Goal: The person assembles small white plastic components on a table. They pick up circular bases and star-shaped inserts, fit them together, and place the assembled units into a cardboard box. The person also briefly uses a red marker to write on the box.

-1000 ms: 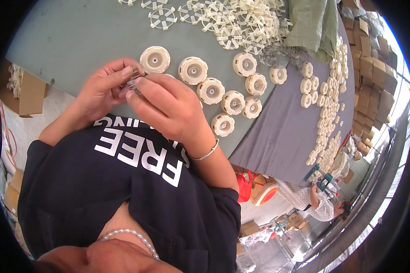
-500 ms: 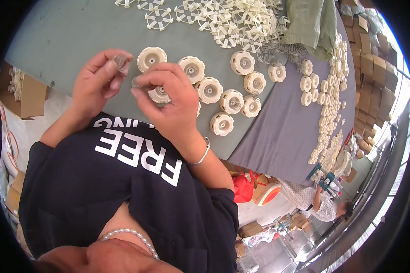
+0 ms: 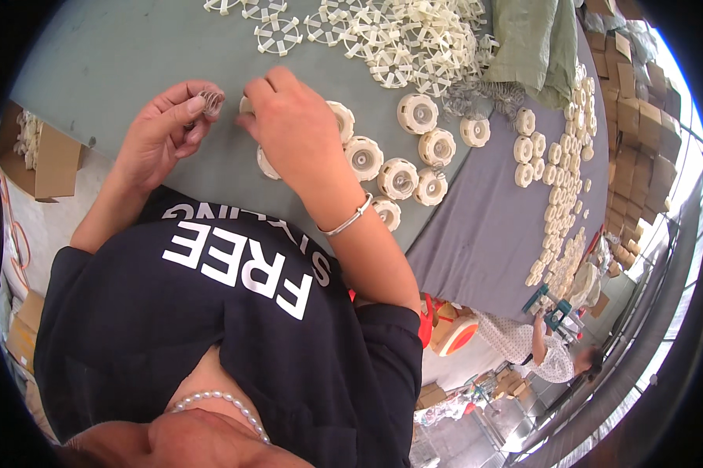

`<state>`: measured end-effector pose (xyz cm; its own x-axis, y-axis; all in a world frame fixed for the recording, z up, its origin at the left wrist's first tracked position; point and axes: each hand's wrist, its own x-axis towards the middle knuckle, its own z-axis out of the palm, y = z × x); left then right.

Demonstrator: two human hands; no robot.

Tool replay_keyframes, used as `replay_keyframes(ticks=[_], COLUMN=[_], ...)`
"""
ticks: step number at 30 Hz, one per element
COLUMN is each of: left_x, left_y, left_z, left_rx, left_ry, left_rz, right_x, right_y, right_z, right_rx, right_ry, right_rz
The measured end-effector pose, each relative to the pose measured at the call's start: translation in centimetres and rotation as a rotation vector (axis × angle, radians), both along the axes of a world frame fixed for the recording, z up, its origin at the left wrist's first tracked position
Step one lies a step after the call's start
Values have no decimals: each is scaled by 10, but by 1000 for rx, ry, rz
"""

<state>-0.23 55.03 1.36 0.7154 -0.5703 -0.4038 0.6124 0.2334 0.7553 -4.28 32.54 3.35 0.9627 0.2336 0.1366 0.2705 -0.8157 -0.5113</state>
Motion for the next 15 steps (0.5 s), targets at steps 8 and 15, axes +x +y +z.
replay_keyframes(ticks=[8,15], left_x=[-3,-26], left_y=[-3,-34], left_z=[5,18], left_rx=[43,73], left_ry=[-56,-104], left_rz=[-46,-346], right_x=[-16,-83], right_y=[-8,-17], right_z=[8,25], right_rx=[119,731], right_ry=[-34,85], right_rz=[-49,-200])
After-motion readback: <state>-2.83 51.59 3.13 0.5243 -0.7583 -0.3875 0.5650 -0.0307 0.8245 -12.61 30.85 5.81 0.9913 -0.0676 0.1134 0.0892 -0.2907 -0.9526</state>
